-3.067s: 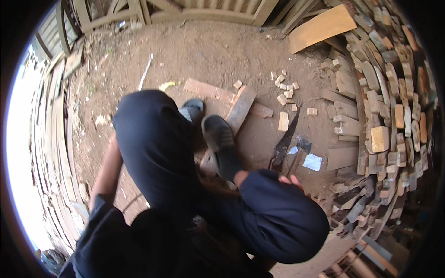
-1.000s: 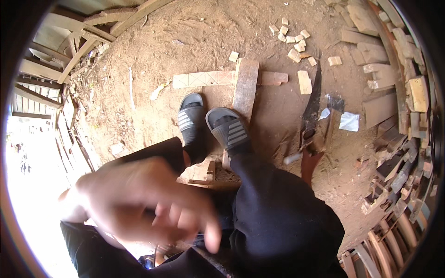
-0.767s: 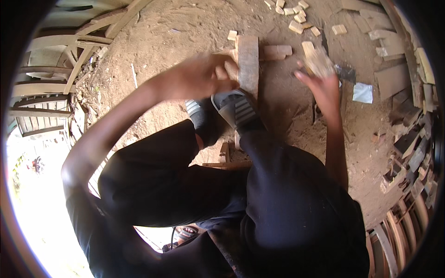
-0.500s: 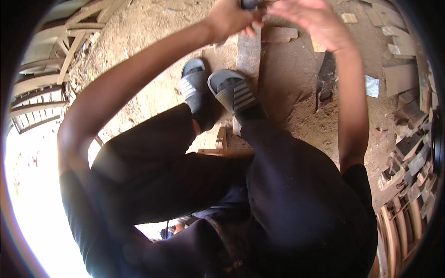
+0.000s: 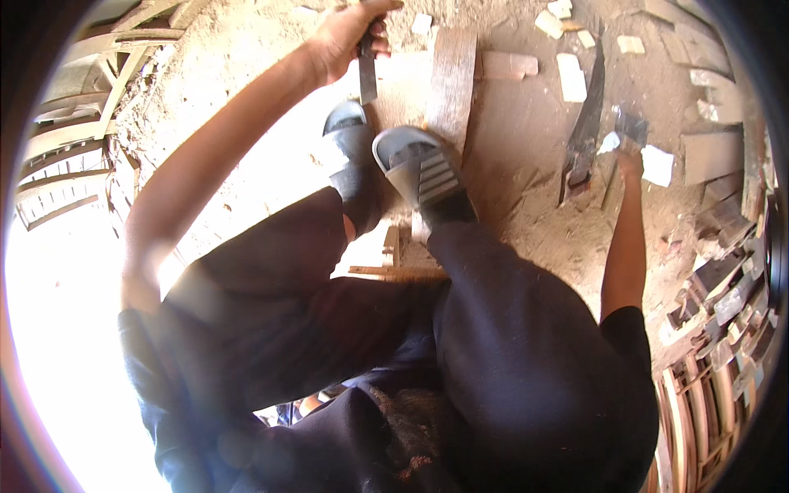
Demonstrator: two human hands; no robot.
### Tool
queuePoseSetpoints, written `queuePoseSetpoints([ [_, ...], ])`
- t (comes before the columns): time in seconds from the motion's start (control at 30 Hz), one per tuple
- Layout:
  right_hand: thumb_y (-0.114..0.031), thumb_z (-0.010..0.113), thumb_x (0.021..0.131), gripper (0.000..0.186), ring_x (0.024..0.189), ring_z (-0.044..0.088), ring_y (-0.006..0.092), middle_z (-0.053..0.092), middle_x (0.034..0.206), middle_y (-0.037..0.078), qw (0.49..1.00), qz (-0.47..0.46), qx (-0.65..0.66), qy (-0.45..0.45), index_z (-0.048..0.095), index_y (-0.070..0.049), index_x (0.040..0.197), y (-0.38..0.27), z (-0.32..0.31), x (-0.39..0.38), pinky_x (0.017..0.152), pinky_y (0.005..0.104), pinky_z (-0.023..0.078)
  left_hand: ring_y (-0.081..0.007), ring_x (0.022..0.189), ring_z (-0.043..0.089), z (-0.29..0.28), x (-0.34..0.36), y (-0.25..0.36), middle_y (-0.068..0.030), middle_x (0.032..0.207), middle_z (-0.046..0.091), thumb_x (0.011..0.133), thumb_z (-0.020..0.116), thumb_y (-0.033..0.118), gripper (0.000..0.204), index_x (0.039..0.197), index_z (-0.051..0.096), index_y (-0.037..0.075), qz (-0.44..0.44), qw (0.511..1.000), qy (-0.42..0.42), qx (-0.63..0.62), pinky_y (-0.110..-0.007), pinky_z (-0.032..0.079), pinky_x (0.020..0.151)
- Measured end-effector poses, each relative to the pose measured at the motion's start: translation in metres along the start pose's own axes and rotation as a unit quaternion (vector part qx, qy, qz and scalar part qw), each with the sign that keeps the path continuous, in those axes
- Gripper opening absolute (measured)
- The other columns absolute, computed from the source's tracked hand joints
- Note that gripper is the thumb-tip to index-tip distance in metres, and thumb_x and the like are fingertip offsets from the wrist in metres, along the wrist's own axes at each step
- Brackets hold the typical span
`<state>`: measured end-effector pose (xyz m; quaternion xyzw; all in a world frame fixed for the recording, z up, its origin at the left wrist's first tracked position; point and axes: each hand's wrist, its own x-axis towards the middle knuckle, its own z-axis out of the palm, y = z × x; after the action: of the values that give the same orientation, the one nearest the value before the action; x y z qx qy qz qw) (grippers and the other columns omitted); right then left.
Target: The person sits on the ground and uses a chisel and mallet to carve a small wooden block. They repeatedly strike the chisel to remove wood shavings and shape the block, occasionally adjusting its position.
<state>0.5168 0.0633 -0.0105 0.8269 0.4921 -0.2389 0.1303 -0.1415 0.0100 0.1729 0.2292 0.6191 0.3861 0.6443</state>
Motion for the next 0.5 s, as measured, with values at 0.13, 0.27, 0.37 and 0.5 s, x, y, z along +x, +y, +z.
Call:
queuePoseSetpoints([
  [0.13,-0.045,0.082,0.076,0.072,0.116,0.067,0.0335,0.068,0.13,0.023,0.999,0.014,-0.034,0.015,0.066,0.004,0.126,0.018,-0.006,0.005,0.102,0.041,0.051,-0.013,0.055,0.057,0.038,-0.029,0.031,0.0002,0.064,0.054,0.091,0.075,0.026,0.029,0.071,0.058,0.012,0.052,0.997,-0.02,0.051,-0.032,0.055,0.062],
  [0.27,-0.044,0.082,0.073,0.068,0.112,0.069,0.0331,0.07,0.125,0.022,0.996,-0.006,-0.072,0.044,0.071,0.004,0.12,0.001,-0.013,0.008,0.1,0.0408,0.052,-0.0117,0.055,0.053,0.034,-0.039,0.035,0.0007,0.064,0.051,0.091,0.074,0.026,0.025,0.076,0.064,0.008,0.075,0.994,-0.061,0.049,-0.031,0.053,0.062],
  [0.37,-0.039,0.081,0.076,0.067,0.112,0.068,0.0296,0.071,0.123,0.018,0.993,0.004,-0.083,0.083,0.067,0.001,0.127,-0.028,-0.011,-0.033,0.096,0.0398,0.053,-0.0111,0.055,0.05,0.029,-0.05,0.029,0.0011,0.064,0.05,0.091,0.073,0.027,0.024,0.08,0.067,0.006,0.063,0.989,-0.093,0.093,-0.032,0.051,0.063],
  [0.5,-0.028,0.065,0.097,0.037,0.093,0.067,0.0159,0.071,0.103,0.007,0.908,-0.21,0.341,-0.123,0.068,-0.002,0.123,-0.128,-0.093,-0.211,0.078,0.0311,0.052,-0.0117,0.058,0.048,0.022,-0.084,0.008,0.0007,0.068,0.048,0.095,0.068,0.026,0.027,0.105,0.069,0.001,-0.022,0.986,-0.087,0.142,-0.031,0.047,0.06],
])
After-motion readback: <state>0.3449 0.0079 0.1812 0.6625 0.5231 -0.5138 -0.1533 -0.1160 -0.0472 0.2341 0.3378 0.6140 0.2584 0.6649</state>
